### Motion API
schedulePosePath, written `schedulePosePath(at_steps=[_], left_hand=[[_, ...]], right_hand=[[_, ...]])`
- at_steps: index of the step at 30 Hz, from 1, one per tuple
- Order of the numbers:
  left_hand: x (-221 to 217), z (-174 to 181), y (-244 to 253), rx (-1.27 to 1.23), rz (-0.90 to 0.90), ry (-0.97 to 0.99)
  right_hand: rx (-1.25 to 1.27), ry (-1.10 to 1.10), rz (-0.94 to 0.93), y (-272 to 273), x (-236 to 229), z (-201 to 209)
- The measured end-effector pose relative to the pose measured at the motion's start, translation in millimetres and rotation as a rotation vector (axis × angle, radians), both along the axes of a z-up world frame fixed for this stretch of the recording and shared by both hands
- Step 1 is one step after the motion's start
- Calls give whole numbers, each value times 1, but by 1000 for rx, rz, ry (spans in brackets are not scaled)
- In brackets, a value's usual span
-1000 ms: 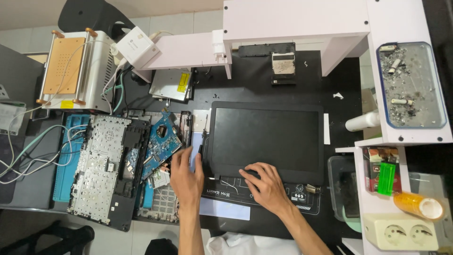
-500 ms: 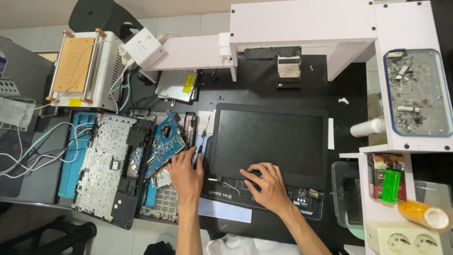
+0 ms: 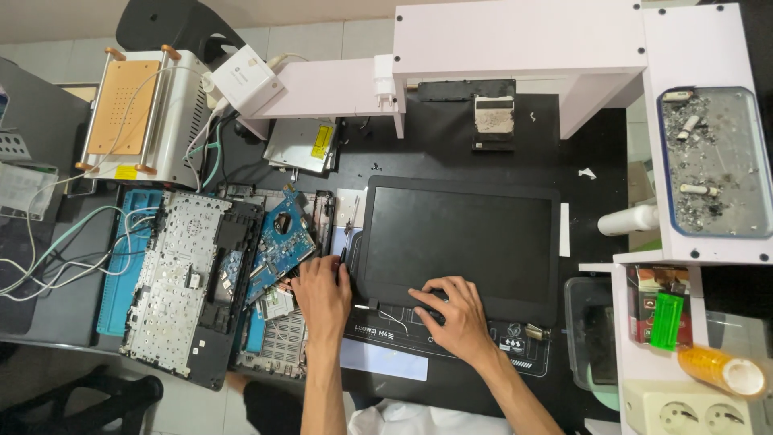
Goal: The person connects a power adapter to a laptop screen, then flips the screen over. They pick up a disassembled laptop base, remove the motherboard, and place it on the table. The person then reattaches the screen to the laptop base and closes the lid.
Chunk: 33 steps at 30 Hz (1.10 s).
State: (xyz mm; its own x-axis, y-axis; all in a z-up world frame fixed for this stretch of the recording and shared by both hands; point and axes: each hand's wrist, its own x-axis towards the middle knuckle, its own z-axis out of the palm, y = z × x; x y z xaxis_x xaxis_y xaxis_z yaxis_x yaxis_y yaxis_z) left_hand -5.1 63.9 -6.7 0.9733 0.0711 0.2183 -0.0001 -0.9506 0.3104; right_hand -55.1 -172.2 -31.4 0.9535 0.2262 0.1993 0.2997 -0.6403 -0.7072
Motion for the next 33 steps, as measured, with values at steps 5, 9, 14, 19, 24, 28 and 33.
schedulePosePath(at_steps=[5, 9, 14, 19, 24, 28, 33], left_hand=[[-7, 10, -2, -118, 65, 0], [-9, 33, -13, -253, -40, 18], [-11, 28, -25, -276, -214, 21], [-9, 22, -29, -310, -261, 62], [-7, 21, -34, -320, -269, 82], [-4, 18, -38, -353, -267, 99], [-5, 13, -37, -386, -280, 112]], right_hand=[[44, -1, -26, -2, 5, -2], [73, 18, -93, -1, 14, 0], [352, 163, -255, -3, 27, 5], [522, 128, -302, -9, 37, 11], [458, 196, -256, -12, 39, 10], [381, 157, -224, -12, 38, 7], [325, 108, -219, -11, 38, 5]])
